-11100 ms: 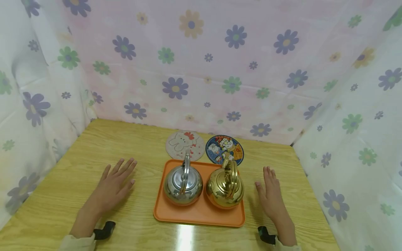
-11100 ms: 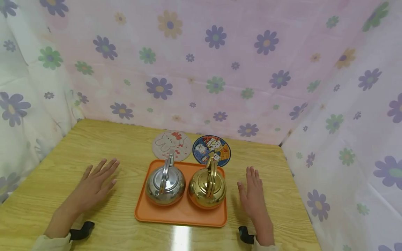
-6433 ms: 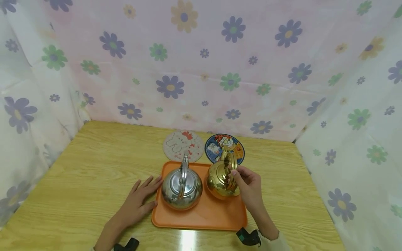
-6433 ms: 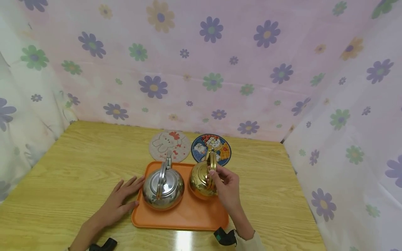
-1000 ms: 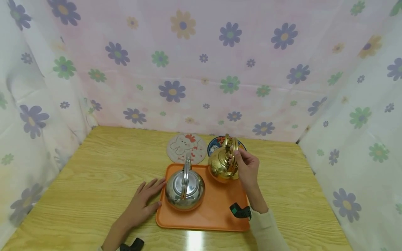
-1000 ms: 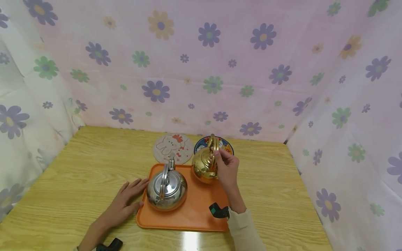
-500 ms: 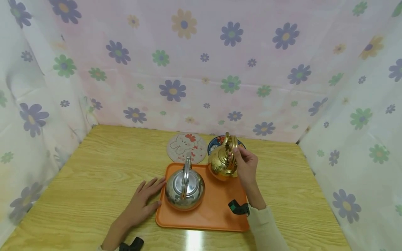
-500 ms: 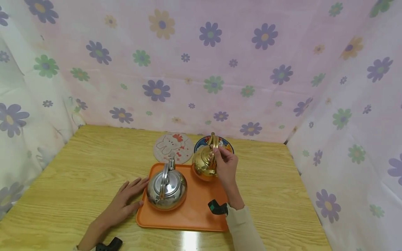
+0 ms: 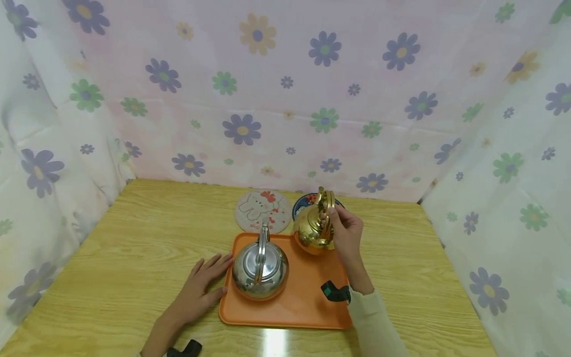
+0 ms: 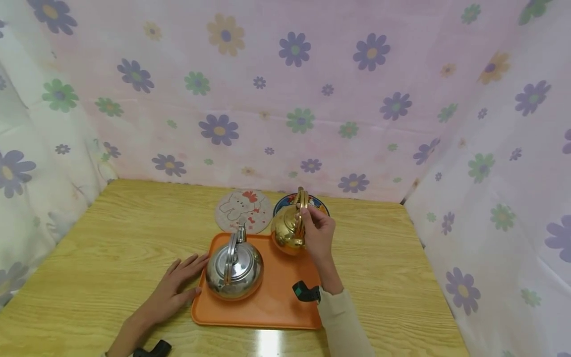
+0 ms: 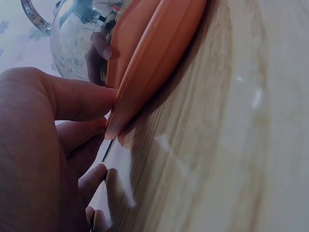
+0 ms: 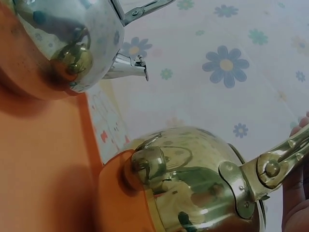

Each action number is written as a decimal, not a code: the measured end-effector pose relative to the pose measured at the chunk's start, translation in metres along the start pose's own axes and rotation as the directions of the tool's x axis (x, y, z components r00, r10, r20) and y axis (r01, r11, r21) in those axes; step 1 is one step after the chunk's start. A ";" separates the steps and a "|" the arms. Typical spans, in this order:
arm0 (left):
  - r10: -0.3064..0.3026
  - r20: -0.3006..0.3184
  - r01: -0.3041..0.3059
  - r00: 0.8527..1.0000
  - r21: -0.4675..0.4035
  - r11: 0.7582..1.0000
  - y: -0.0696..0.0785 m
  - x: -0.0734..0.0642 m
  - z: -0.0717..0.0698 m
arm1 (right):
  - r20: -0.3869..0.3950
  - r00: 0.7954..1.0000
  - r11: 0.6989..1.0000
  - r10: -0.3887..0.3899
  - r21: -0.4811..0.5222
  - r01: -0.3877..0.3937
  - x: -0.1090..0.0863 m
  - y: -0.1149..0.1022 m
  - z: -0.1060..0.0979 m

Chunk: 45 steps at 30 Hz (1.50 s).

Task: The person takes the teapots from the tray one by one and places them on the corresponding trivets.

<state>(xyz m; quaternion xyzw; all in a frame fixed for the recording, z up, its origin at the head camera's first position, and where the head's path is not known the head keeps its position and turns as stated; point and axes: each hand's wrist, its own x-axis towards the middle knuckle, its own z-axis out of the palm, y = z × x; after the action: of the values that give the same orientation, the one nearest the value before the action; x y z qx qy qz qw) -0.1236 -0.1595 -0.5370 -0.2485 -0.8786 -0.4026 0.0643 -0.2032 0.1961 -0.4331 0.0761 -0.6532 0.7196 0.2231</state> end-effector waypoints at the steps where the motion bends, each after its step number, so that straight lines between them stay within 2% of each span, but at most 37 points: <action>1: -0.001 -0.001 0.001 1.000 0.000 1.000 0.000 0.000 0.000 | 0.000 1.000 1.000 0.003 -0.001 -0.003 0.001 0.000 0.001; 11: -0.002 -0.003 0.002 1.000 0.009 1.000 -0.002 0.000 -0.002 | 0.016 1.000 1.000 0.021 -0.004 -0.021 0.009 0.004 0.005; 23: -0.001 -0.003 0.001 1.000 0.002 1.000 -0.004 0.003 -0.002 | -0.005 1.000 0.999 0.027 -0.044 -0.027 0.021 0.009 0.005; 31: 0.006 -0.013 -0.005 1.000 0.009 1.000 -0.006 0.001 0.001 | 0.008 1.000 0.999 0.030 -0.020 -0.029 0.028 0.012 0.003; 40: 0.029 -0.030 -0.028 0.999 0.033 0.999 -0.001 -0.001 0.002 | 0.027 1.000 1.000 -0.002 0.018 0.001 0.030 0.017 0.000; 45: 0.037 -0.031 -0.036 0.999 0.037 0.999 0.000 -0.002 0.001 | 0.022 1.000 0.999 0.008 0.032 -0.008 0.032 0.017 -0.001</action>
<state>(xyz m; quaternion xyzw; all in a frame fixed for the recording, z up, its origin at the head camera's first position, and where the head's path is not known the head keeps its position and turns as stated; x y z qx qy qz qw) -0.1215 -0.1599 -0.5387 -0.2568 -0.8800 -0.3892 0.0900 -0.2386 0.2030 -0.4364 0.0848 -0.6443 0.7299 0.2120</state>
